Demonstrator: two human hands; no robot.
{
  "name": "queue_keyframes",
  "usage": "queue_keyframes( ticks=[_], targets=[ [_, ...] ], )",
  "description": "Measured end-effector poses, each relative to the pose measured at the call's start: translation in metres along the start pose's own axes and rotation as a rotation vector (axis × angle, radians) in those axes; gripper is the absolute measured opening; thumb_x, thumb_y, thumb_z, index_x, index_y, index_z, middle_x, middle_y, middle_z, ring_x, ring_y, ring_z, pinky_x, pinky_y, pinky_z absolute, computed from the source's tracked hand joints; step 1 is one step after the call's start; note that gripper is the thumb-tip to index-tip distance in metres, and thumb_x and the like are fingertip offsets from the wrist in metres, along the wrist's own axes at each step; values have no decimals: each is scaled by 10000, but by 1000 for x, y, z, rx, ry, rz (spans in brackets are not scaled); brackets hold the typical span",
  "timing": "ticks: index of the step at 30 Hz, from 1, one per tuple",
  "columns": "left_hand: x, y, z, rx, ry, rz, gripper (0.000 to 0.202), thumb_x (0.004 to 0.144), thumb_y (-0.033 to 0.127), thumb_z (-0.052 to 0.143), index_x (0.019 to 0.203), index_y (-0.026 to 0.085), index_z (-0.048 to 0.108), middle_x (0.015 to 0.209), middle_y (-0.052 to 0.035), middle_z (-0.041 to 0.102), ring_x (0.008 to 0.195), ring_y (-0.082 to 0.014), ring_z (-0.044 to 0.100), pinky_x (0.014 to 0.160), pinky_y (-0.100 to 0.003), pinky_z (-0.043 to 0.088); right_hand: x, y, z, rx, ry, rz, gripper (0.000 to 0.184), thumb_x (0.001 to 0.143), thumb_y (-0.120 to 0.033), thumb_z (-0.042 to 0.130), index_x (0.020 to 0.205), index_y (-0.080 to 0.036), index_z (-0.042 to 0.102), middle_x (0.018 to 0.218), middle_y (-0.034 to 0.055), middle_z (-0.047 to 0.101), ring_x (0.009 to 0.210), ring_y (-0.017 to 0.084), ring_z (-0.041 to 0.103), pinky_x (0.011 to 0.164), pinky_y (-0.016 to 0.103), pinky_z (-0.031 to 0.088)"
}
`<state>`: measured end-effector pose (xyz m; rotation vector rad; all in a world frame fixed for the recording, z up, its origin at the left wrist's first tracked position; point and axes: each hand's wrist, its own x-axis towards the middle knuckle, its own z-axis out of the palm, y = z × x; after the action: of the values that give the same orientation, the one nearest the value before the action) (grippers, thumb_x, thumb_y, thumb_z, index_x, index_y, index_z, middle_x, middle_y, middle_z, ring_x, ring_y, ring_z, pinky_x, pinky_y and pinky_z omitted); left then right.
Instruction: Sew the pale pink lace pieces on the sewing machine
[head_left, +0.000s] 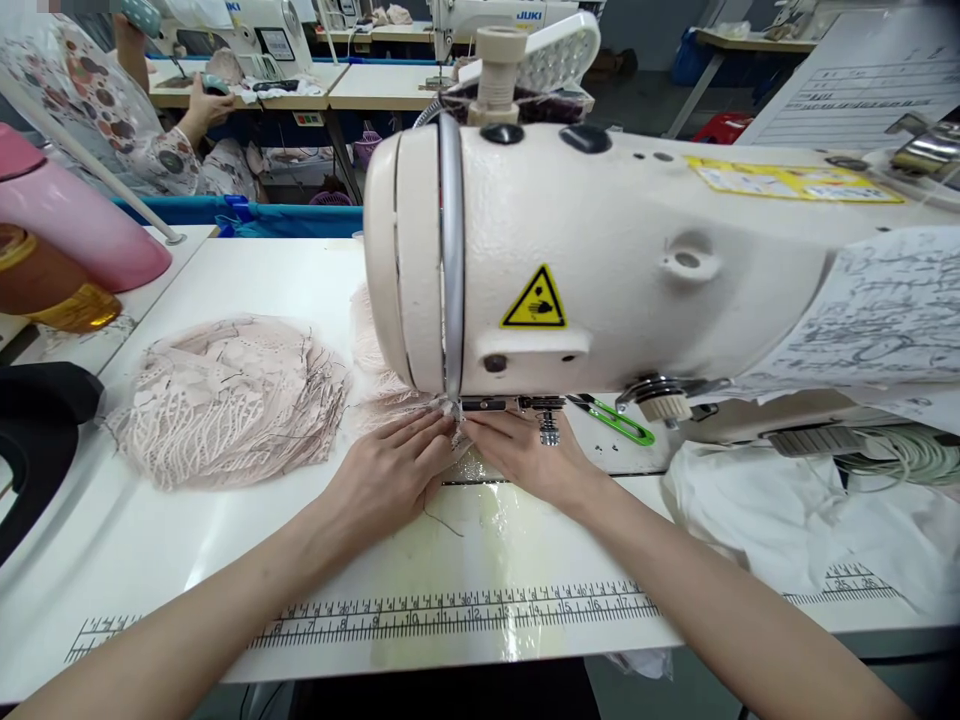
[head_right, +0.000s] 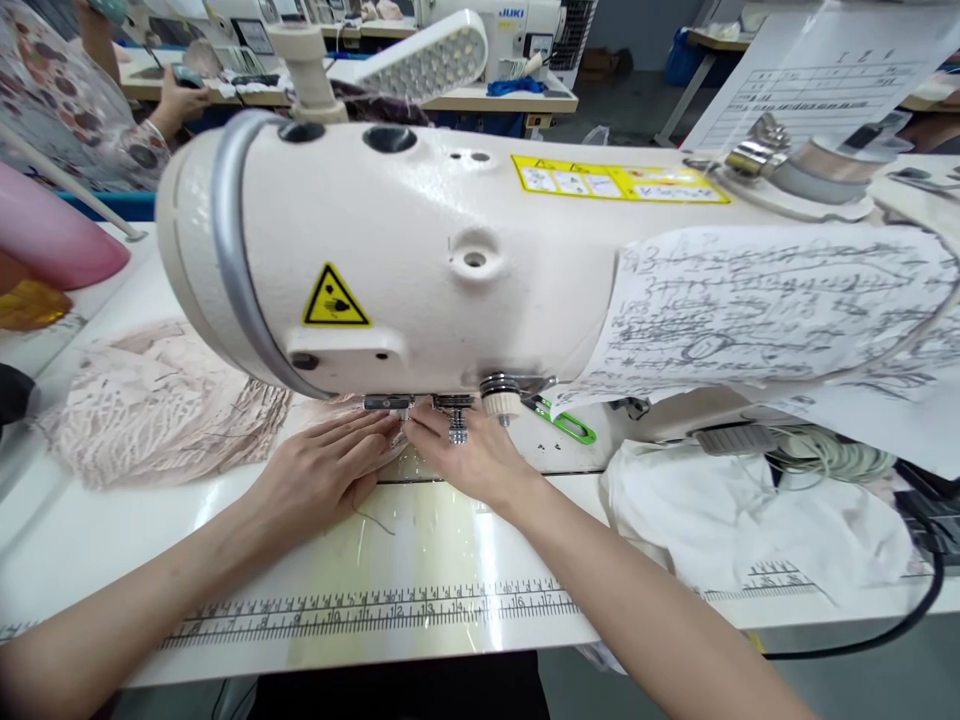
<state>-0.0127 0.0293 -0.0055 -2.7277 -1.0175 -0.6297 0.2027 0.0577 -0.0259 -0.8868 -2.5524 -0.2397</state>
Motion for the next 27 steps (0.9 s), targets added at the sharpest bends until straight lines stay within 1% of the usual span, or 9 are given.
queue_keyframes(
  ticks=[2,4,7,10,13,21,27],
  targets=[
    [1,-1,-1,0,18,-15,214,918,132,462,997,121,660,1142,-101,714,1075,-210,678,968,-346,562,3,-3,-2,-35,38,1,201,907,-122,510,1018,-207,654,1047,31,704,871,174,622,752,334,467],
    [1,-1,-1,9,24,-14,222,914,123,450,980,125,663,1128,-96,720,1059,-208,685,964,-344,562,5,-6,-3,-32,39,-11,173,924,-154,512,1017,-197,651,1017,37,705,851,162,609,718,313,458],
    [1,-1,-1,25,3,-19,238,908,121,437,982,114,664,1147,-108,711,1068,-218,682,960,-352,563,7,-9,-2,58,24,-59,175,939,-143,489,980,-193,651,946,36,694,837,138,585,720,283,450],
    [-1,-2,0,40,-15,-47,264,888,122,446,1046,89,656,1184,-129,692,1089,-229,672,940,-343,570,8,-11,-2,140,33,-58,206,934,-105,479,864,-205,645,856,15,676,831,131,567,732,274,437],
    [-3,-3,2,60,-8,-56,336,883,121,434,1152,70,630,1180,-126,694,1095,-226,668,936,-335,568,8,-13,-4,167,52,-46,234,931,-87,478,808,-209,636,811,3,660,836,125,560,740,266,423],
    [-5,-4,5,51,-13,-72,356,885,129,453,1191,89,631,1226,-120,673,1132,-236,648,945,-342,555,8,-14,-2,193,77,-38,238,938,-92,474,812,-207,639,811,1,652,830,117,549,753,264,419],
    [-6,-3,7,54,-28,-86,363,910,163,450,1227,102,617,1250,-123,658,1139,-251,644,939,-372,561,7,-12,-1,195,34,-36,242,953,-109,444,840,-202,636,849,20,653,858,128,560,759,264,438]
  ],
)
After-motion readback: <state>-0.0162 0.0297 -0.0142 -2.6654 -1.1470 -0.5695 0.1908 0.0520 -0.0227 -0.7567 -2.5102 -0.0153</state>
